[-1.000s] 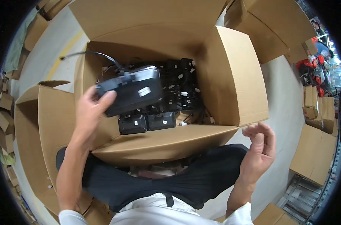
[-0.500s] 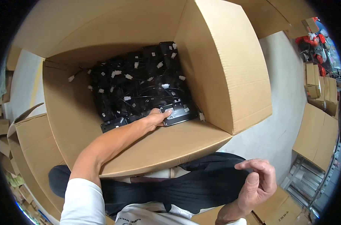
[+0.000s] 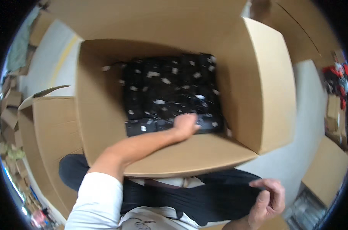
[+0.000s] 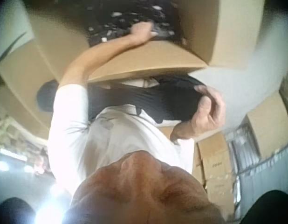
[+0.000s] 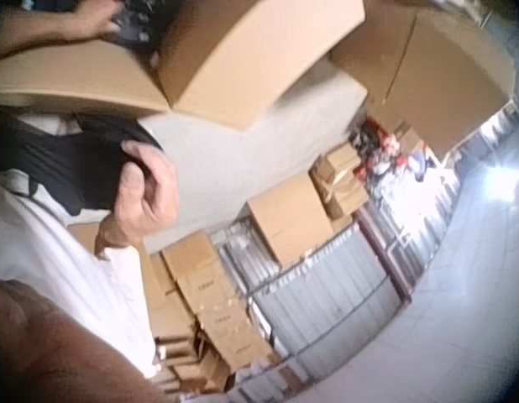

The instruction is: The person sits on the floor in a warehouse and transfers black electronic devices from a large source box into a smaller destination box. They pick up each device, briefly inspect it, and place it into the new box, repeating this process for multiple units.

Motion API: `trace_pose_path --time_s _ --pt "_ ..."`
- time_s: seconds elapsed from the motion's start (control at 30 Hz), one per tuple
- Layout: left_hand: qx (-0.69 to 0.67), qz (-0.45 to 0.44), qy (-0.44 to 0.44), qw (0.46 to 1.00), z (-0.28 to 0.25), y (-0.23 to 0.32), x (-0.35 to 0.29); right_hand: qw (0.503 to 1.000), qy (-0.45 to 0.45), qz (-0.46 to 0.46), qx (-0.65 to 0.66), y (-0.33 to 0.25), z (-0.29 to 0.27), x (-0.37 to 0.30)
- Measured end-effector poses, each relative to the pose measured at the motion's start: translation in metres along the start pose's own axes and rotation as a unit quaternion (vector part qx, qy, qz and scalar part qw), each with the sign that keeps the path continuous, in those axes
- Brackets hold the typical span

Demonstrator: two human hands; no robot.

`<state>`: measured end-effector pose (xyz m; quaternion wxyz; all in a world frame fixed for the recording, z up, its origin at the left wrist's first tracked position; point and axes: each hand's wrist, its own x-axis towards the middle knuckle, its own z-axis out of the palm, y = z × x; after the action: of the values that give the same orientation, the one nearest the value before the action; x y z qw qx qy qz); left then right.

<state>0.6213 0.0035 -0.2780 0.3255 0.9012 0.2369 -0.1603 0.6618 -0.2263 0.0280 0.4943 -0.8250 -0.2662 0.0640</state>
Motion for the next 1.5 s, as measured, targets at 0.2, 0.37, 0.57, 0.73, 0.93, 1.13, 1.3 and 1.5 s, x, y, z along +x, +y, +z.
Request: trace_pose_path --time_s 0.2,0.37,0.57,0.73,0.93,1.13,1.3,1.5 --pt "0.064 0.145 -0.078 0.984 0.005 -0.02 0.023 0.995 0.02 0.096 0.027 -0.031 0.017 0.008" --pt "0.178 0.163 0.268 0.933 -0.141 -0.117 0.057 0.998 -0.026 0.058 0.002 -0.033 0.013 0.004" --pt "0.131 -0.213 0.004 0.968 -0.192 -0.226 0.011 0.996 -0.057 0.053 -0.037 -0.043 0.022 0.009" --pt "0.105 -0.204 -0.047 0.972 -0.155 -0.149 -0.005 0.984 -0.121 -0.002 -0.133 -0.06 0.058 0.007" --pt "0.063 0.173 0.18 0.966 -0.346 -0.078 -0.146 0.927 -0.249 -0.139 -0.242 -0.075 0.102 0.012" --pt "-0.099 0.103 0.52 0.842 -0.411 -0.247 -0.368 0.936 -0.218 -0.116 -0.25 -0.076 0.116 0.0" --pt "0.045 -0.362 0.374 0.853 -0.27 -0.501 -0.504 0.931 -0.278 -0.029 -0.233 -0.092 0.152 -0.009" --pt "-0.291 -0.547 0.339 0.708 -0.145 -0.579 -0.475 0.915 -0.283 -0.005 -0.286 -0.093 0.172 -0.01"
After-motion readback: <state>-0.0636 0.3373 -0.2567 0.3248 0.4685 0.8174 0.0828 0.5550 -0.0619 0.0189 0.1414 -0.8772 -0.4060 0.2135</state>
